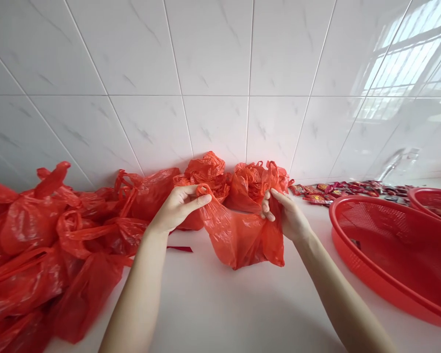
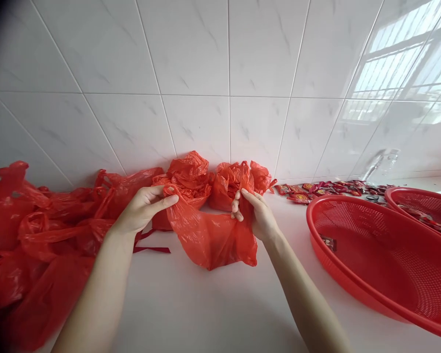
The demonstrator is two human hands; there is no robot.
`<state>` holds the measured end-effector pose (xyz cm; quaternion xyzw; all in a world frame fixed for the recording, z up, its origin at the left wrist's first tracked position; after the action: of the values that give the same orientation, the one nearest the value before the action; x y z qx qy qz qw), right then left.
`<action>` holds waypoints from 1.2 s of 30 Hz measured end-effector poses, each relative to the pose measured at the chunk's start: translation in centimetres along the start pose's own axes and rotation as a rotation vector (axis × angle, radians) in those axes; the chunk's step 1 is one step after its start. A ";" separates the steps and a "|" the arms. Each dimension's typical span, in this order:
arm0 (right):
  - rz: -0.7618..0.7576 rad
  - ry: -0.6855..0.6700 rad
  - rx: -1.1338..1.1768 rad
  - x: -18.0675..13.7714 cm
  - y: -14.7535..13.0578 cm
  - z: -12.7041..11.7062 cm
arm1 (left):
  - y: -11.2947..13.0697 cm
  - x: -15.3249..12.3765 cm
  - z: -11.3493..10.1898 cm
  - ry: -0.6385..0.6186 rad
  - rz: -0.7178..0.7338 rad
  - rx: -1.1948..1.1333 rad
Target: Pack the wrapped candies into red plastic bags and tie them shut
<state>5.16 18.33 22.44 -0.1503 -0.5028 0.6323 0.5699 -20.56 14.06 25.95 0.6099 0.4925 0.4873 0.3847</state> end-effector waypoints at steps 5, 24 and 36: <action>-0.001 -0.037 0.001 -0.2 -0.2 0.3 | 0.6 0.2 1.1 0.024 0.018 -0.098; 0.141 -0.385 -0.572 -2.3 0.0 2.7 | 2.8 -0.9 6.6 -0.047 0.252 0.319; -0.046 -0.414 -0.825 -2.7 -1.0 2.8 | 2.1 -0.3 7.0 -0.073 0.118 0.366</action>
<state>4.45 14.51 23.47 -0.2243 -0.8188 0.3832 0.3638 -13.32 13.34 26.25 0.7147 0.5219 0.3890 0.2558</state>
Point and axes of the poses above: each hand's wrist, its own x-axis towards the middle knuckle, its own z-axis out of the palm, y = z × x, the point moved 2 cm from there along x, towards the middle knuckle, and after that the axes turned 12 degrees about -z, right-handed, at the moved point
